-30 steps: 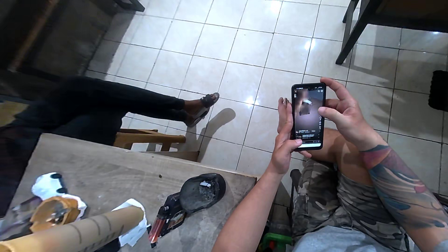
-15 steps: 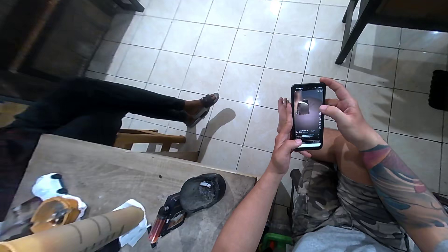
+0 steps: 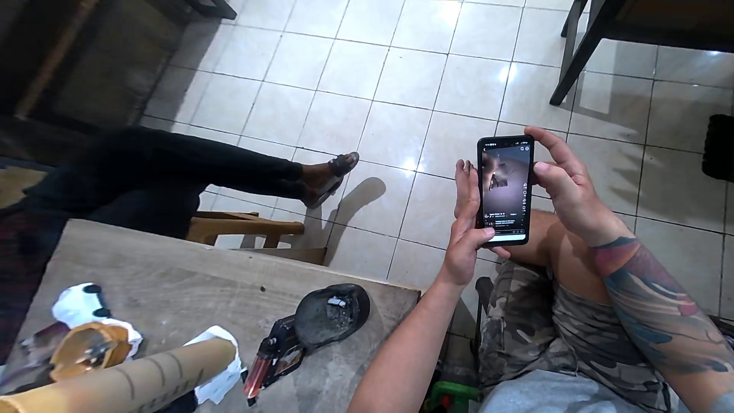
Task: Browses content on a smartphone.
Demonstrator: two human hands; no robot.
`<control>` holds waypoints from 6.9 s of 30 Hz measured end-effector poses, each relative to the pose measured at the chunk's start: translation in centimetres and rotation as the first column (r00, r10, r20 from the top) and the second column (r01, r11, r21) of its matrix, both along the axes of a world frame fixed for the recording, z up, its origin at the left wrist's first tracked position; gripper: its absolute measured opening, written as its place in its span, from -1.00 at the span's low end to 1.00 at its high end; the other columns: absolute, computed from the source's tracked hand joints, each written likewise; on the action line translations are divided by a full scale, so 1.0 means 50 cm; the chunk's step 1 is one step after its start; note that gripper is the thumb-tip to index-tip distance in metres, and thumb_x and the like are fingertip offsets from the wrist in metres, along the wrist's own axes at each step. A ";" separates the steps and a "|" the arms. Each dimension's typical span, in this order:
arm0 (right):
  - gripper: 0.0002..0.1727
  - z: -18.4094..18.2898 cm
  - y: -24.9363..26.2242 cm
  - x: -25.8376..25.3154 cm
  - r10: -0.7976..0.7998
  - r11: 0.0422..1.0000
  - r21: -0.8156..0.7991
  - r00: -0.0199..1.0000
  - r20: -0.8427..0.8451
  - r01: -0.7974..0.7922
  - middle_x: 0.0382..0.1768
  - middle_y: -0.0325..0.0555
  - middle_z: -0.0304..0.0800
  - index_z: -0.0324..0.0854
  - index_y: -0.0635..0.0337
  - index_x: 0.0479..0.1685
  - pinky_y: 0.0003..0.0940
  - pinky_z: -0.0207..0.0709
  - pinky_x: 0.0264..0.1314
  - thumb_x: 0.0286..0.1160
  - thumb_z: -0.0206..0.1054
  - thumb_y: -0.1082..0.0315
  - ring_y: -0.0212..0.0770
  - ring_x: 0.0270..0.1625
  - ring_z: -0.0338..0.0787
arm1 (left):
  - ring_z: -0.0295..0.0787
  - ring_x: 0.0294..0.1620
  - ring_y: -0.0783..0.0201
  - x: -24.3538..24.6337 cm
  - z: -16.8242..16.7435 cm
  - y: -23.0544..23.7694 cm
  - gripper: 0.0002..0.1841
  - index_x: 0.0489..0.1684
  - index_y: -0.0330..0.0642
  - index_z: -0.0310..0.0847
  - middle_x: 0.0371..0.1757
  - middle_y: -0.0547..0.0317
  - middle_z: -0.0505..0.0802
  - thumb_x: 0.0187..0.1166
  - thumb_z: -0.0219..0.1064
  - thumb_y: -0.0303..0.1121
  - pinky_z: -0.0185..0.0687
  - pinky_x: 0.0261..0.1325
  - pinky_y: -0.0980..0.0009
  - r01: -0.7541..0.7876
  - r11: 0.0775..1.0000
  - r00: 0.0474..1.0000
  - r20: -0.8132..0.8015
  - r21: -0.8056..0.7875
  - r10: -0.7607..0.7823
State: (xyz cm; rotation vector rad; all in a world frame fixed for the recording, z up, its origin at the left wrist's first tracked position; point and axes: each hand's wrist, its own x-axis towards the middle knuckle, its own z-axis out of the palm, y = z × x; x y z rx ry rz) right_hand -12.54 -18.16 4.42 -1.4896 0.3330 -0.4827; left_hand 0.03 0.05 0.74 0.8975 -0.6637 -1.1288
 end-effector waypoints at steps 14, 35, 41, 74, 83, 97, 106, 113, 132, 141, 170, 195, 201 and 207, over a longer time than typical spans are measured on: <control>-0.06 0.014 0.009 0.003 -0.007 1.000 -0.001 1.000 -0.014 0.007 0.05 0.03 0.86 0.01 -0.13 0.86 -0.22 0.81 0.08 0.44 0.40 0.47 -0.12 -0.03 0.90 | 0.78 0.13 0.01 -0.003 0.002 0.000 -0.11 0.93 0.45 -0.27 0.77 0.01 0.27 0.53 0.07 -0.33 0.82 -0.45 0.04 -0.023 1.000 1.000 0.006 0.015 0.023; -0.44 0.007 0.004 0.003 -0.033 0.999 0.017 0.999 -0.005 0.033 0.20 0.00 0.79 0.08 -0.09 0.84 -0.19 0.75 0.19 0.90 -0.16 0.19 -0.16 0.10 0.85 | 0.79 0.12 0.00 -0.002 -0.006 0.001 -0.14 0.93 0.44 -0.29 0.71 -0.02 0.38 0.57 0.04 -0.31 0.84 -0.38 0.06 0.013 1.000 1.000 0.017 -0.010 -0.013; -0.25 0.013 0.008 0.003 -0.017 0.999 0.039 1.000 -0.015 0.017 0.10 0.00 0.85 0.04 -0.11 0.85 -0.20 0.81 0.12 0.65 0.15 0.47 -0.15 0.05 0.89 | 0.79 0.13 0.00 -0.001 -0.005 0.001 -0.14 0.93 0.47 -0.28 0.71 -0.02 0.39 0.57 0.03 -0.33 0.84 -0.40 0.06 0.009 1.000 1.000 0.007 -0.003 -0.009; -0.45 0.006 0.010 -0.016 -0.023 0.998 0.051 1.000 -0.015 0.024 0.10 0.01 0.82 0.08 -0.23 0.84 -0.22 0.81 -0.04 0.89 -0.17 0.19 -0.13 -0.07 0.88 | 0.80 0.11 0.01 0.000 -0.006 0.000 -0.14 0.93 0.47 -0.26 0.72 -0.01 0.38 0.57 0.05 -0.34 0.85 -0.37 0.08 0.021 1.000 1.000 -0.001 -0.002 -0.021; -0.44 0.005 0.009 -0.015 -0.015 0.999 0.045 1.000 -0.003 0.015 0.11 0.01 0.82 0.06 -0.21 0.84 -0.21 0.80 -0.03 0.87 -0.14 0.20 -0.12 -0.05 0.87 | 0.80 0.10 0.02 -0.002 -0.005 0.000 -0.13 0.93 0.44 -0.28 0.73 -0.01 0.36 0.57 0.07 -0.33 0.85 -0.38 0.08 0.013 1.000 1.000 -0.002 0.003 -0.013; -0.44 0.005 0.010 -0.018 -0.017 0.999 0.043 1.000 -0.010 0.017 0.08 -0.01 0.84 0.07 -0.22 0.84 -0.23 0.80 -0.04 0.87 -0.13 0.18 -0.13 -0.07 0.88 | 0.80 0.12 0.01 0.000 -0.008 0.001 -0.14 0.93 0.45 -0.29 0.74 -0.02 0.35 0.58 0.06 -0.30 0.85 -0.37 0.08 0.023 1.000 1.000 0.006 -0.009 -0.023; -0.44 0.003 0.009 -0.019 -0.012 0.999 0.046 1.000 -0.008 0.013 0.10 -0.01 0.84 0.08 -0.23 0.84 -0.20 0.82 -0.08 0.88 -0.14 0.19 -0.10 -0.06 0.89 | 0.79 0.14 0.00 0.000 -0.007 0.001 -0.14 0.93 0.44 -0.28 0.75 -0.01 0.34 0.59 0.06 -0.32 0.85 -0.37 0.07 0.023 1.000 1.000 -0.008 -0.012 -0.023; -0.43 0.007 0.003 0.001 -0.037 0.999 0.037 0.999 -0.014 0.037 0.16 -0.02 0.83 0.10 -0.12 0.84 -0.19 0.77 0.17 0.86 -0.10 0.24 -0.16 0.09 0.87 | 0.81 0.10 0.01 -0.001 -0.005 0.000 -0.14 0.93 0.45 -0.28 0.72 -0.01 0.38 0.57 0.06 -0.31 0.85 -0.39 0.08 0.014 1.000 1.000 0.005 0.004 -0.014; -0.43 0.008 0.004 0.000 -0.037 0.999 0.024 0.999 -0.014 0.038 0.17 -0.01 0.81 0.09 -0.10 0.84 -0.20 0.76 0.20 0.86 -0.11 0.25 -0.16 0.09 0.86 | 0.80 0.12 0.02 -0.001 -0.004 0.001 -0.14 0.93 0.47 -0.32 0.73 -0.01 0.36 0.59 0.06 -0.29 0.84 -0.39 0.07 0.019 1.000 1.000 0.011 0.004 -0.019; -0.43 0.008 0.004 0.000 -0.033 0.999 0.037 0.999 -0.008 0.034 0.15 -0.01 0.82 0.08 -0.09 0.84 -0.20 0.76 0.20 0.86 -0.10 0.26 -0.17 0.08 0.86 | 0.79 0.13 0.01 0.000 -0.006 0.001 -0.13 0.93 0.49 -0.29 0.72 0.00 0.37 0.57 0.07 -0.29 0.84 -0.39 0.06 0.022 1.000 1.000 0.003 0.005 -0.022; -0.43 0.007 0.005 0.001 -0.027 0.999 0.040 1.000 -0.002 0.027 0.18 -0.02 0.82 0.07 -0.09 0.85 -0.22 0.75 0.21 0.86 -0.12 0.28 -0.18 0.10 0.87 | 0.79 0.14 0.03 0.000 -0.005 0.001 -0.13 0.93 0.47 -0.32 0.73 0.00 0.36 0.58 0.06 -0.30 0.84 -0.39 0.08 0.022 1.000 1.000 -0.002 -0.001 -0.022; -0.43 0.012 0.005 0.000 -0.029 0.998 0.050 1.000 -0.012 0.030 0.19 -0.04 0.82 0.08 -0.10 0.84 -0.22 0.76 0.24 0.86 -0.09 0.24 -0.18 0.12 0.87 | 0.81 0.11 0.02 -0.001 -0.003 -0.001 -0.11 0.93 0.47 -0.32 0.71 -0.02 0.39 0.56 0.08 -0.32 0.84 -0.40 0.07 0.021 1.000 1.000 -0.003 0.013 -0.021; -0.43 0.010 0.004 0.000 -0.026 0.999 0.048 1.000 -0.001 0.026 0.21 -0.03 0.81 0.07 -0.09 0.85 -0.21 0.75 0.25 0.86 -0.10 0.26 -0.18 0.13 0.86 | 0.79 0.13 0.02 -0.002 -0.002 -0.001 -0.11 0.93 0.47 -0.31 0.74 0.00 0.35 0.55 0.08 -0.32 0.84 -0.40 0.07 0.015 1.000 1.000 -0.001 0.005 -0.015; -0.43 0.012 0.005 0.000 -0.023 0.999 0.047 1.000 0.002 0.023 0.21 -0.04 0.80 0.07 -0.08 0.84 -0.21 0.74 0.26 0.86 -0.09 0.25 -0.19 0.13 0.86 | 0.80 0.10 0.01 -0.002 -0.002 -0.001 -0.11 0.93 0.47 -0.32 0.72 0.00 0.38 0.55 0.08 -0.30 0.84 -0.41 0.05 0.012 1.000 1.000 0.004 0.013 -0.012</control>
